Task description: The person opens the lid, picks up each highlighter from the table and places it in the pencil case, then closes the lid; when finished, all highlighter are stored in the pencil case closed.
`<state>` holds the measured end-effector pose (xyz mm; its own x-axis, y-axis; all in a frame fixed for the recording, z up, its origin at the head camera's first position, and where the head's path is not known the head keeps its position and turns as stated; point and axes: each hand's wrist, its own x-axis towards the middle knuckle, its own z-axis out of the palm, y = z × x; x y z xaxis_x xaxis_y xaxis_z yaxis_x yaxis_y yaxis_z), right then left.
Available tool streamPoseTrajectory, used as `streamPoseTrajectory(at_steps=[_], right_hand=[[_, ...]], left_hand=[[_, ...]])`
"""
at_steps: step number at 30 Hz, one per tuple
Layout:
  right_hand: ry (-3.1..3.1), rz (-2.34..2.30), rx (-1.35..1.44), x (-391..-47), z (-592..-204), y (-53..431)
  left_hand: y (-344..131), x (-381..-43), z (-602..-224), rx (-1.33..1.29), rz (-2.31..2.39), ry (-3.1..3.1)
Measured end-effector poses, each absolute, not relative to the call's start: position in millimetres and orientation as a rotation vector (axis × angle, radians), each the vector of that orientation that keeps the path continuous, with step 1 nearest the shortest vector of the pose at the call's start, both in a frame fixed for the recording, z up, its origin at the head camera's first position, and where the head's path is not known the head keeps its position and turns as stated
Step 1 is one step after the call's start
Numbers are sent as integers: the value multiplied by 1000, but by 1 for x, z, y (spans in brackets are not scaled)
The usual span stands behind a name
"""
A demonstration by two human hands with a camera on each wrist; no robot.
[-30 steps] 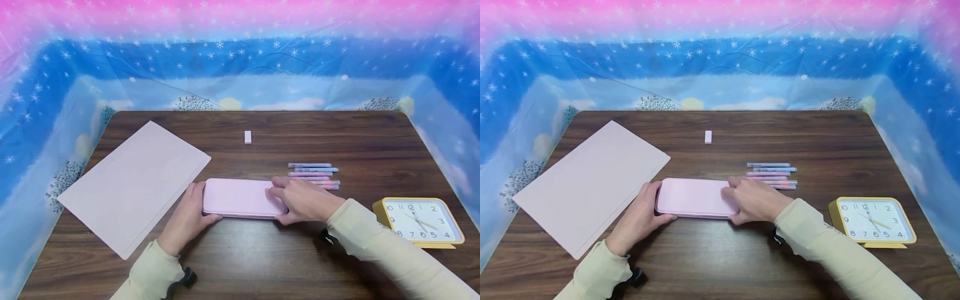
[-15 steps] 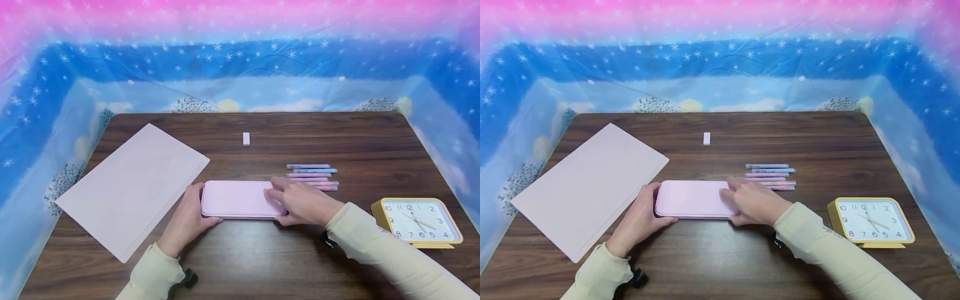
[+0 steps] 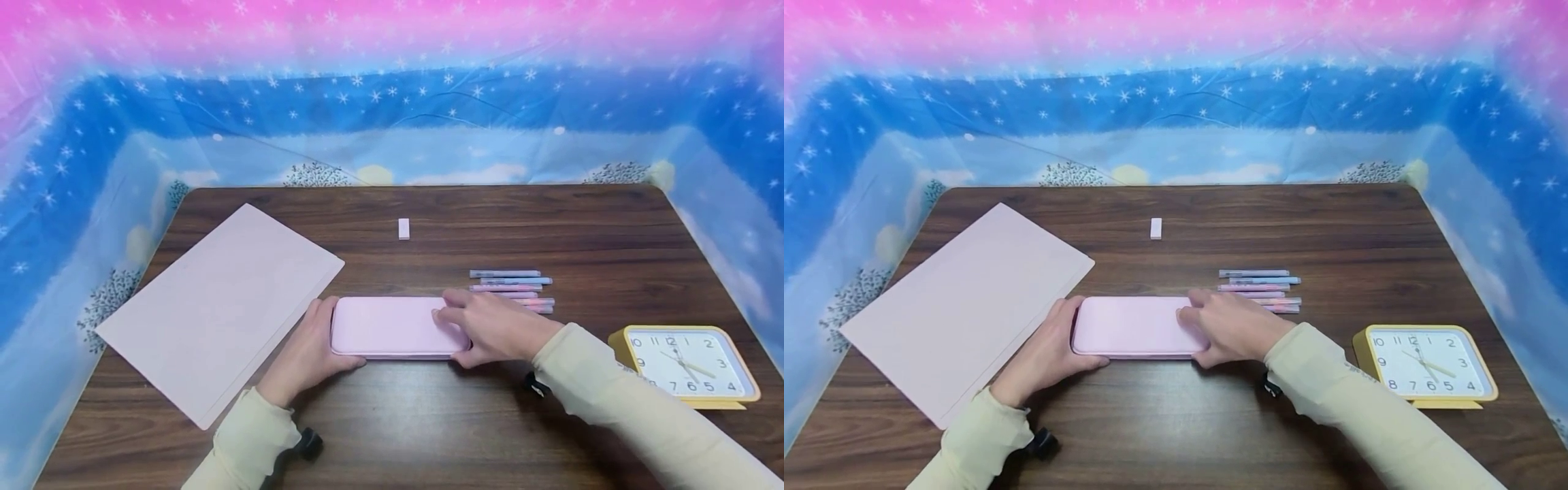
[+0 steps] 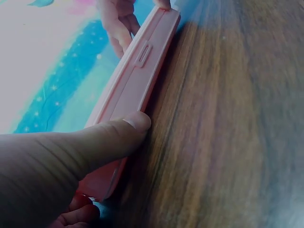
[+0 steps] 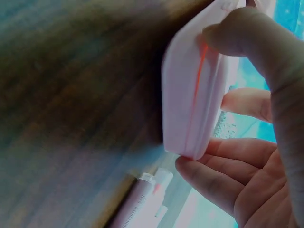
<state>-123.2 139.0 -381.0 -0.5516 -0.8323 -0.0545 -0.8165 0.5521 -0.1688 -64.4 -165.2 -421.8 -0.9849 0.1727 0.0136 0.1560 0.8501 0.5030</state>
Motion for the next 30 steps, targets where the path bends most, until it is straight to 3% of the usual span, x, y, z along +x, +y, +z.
streamPoseTrajectory(at_steps=[13, 25, 30], right_hand=[[2605, -324, -1307, -130, -372, 140], [2699, -610, -1394, -134, -380, 156], [2715, -793, -1308, -140, -374, 158]], left_hand=[[-165, -67, -419, 192, 762, 2981], [-168, -50, -423, 217, 1026, 3009], [-166, -45, -425, 242, 978, 3085]])
